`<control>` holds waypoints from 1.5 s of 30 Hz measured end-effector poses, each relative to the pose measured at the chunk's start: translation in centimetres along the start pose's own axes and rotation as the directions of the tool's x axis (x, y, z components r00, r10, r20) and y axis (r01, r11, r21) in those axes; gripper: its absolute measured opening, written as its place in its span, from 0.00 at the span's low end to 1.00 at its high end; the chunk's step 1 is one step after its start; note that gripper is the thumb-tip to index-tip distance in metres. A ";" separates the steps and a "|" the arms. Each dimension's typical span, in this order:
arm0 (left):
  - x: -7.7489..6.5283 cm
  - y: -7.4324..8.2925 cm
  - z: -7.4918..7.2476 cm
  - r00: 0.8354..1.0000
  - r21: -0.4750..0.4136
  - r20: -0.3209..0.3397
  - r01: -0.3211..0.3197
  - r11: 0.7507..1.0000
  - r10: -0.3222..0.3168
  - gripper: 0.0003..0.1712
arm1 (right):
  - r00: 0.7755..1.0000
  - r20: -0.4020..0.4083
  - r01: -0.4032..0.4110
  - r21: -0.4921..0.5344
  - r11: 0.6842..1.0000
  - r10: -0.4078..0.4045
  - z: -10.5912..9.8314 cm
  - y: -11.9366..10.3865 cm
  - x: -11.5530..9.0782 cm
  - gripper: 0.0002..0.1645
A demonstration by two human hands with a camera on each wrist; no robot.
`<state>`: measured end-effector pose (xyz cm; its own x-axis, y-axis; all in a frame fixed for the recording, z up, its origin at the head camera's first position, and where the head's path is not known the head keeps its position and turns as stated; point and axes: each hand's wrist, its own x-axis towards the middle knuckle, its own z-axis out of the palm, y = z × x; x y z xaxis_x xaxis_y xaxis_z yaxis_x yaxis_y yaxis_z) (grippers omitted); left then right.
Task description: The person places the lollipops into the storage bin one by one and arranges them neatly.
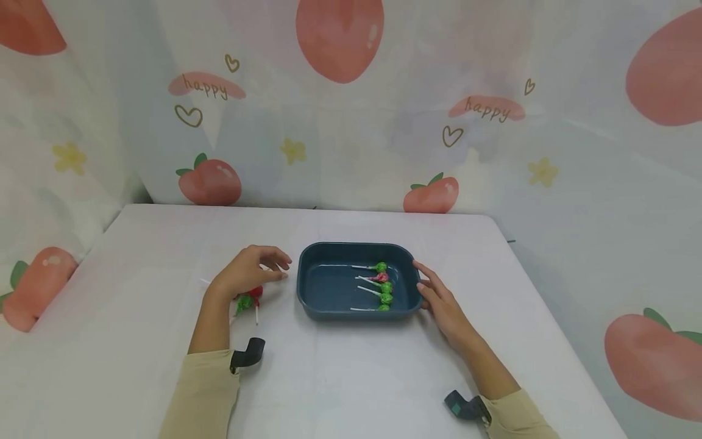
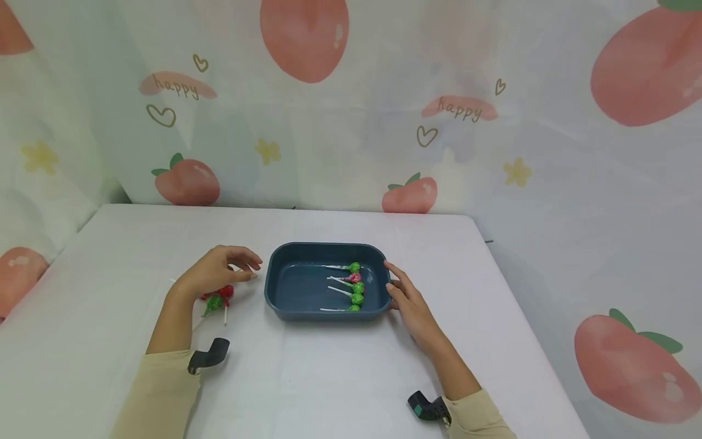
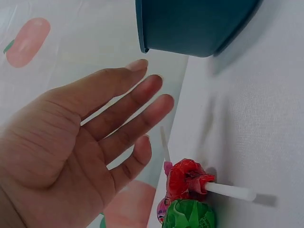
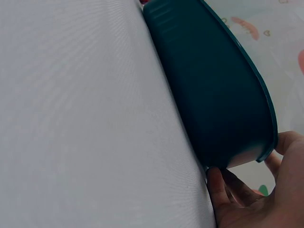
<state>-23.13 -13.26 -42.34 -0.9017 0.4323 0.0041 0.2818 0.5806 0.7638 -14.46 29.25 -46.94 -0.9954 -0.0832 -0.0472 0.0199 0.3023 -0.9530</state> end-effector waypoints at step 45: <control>-4.5 -3.8 -4.1 0.984 0.073 -0.016 0.176 0.982 -0.175 0.17 | 1.000 -0.013 -0.008 -0.025 1.000 0.007 0.0 0.6 0.2 0.30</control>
<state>-21.45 -20.21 -42.64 -0.9424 0.3125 -0.1193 0.1418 0.6961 0.7038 -14.69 29.39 -47.49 -0.9963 -0.0689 -0.0505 0.0253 0.3262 -0.9450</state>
